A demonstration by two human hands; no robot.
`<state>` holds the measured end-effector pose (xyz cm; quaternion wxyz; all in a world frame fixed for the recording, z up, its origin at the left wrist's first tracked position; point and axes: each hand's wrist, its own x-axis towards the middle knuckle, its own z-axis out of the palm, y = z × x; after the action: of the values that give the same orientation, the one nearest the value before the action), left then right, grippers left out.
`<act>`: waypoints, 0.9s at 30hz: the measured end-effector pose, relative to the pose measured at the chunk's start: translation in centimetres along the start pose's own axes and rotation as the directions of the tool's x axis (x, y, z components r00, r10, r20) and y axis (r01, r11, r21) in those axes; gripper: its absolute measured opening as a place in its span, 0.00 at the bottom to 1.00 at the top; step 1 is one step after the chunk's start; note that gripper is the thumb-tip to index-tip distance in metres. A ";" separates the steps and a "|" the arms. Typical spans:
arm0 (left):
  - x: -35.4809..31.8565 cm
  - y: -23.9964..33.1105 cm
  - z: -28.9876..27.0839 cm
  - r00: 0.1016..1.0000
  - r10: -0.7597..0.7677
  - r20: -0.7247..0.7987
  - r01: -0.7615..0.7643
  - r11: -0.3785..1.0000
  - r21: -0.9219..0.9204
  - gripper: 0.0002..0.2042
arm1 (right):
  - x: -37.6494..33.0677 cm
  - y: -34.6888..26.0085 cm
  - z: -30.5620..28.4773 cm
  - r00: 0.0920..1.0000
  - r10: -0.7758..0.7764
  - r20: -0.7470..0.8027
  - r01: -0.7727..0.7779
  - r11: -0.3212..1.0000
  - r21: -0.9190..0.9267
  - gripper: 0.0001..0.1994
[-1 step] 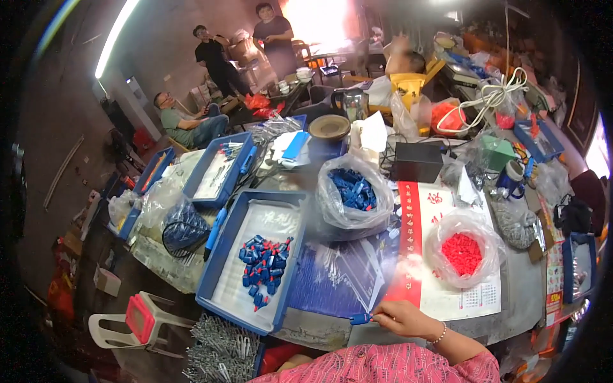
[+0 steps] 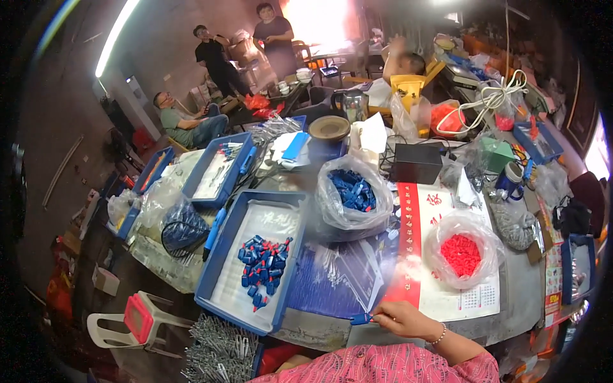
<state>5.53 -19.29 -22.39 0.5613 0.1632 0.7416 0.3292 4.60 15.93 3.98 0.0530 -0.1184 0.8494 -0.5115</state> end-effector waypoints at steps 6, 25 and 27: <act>-0.2 0.4 1.1 0.957 0.168 -0.238 -0.259 0.862 -0.436 0.22 | -1.3 -0.4 0.9 0.997 -0.067 -0.023 0.065 0.995 -0.073 0.06; -6.6 28.8 -4.8 0.867 0.420 -0.268 -0.497 0.697 -0.517 0.13 | -1.0 1.9 -0.5 0.931 -0.362 -0.043 0.324 0.876 -0.357 0.10; -6.1 28.9 -4.6 0.903 0.380 -0.200 -0.426 0.853 -0.301 0.12 | -2.0 2.3 -0.1 0.932 -0.356 -0.071 0.308 0.880 -0.362 0.10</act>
<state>-0.55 -3.34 2.17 0.4485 0.1942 0.6589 0.5719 6.15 17.56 1.90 -0.1152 -0.2350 0.8943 -0.3631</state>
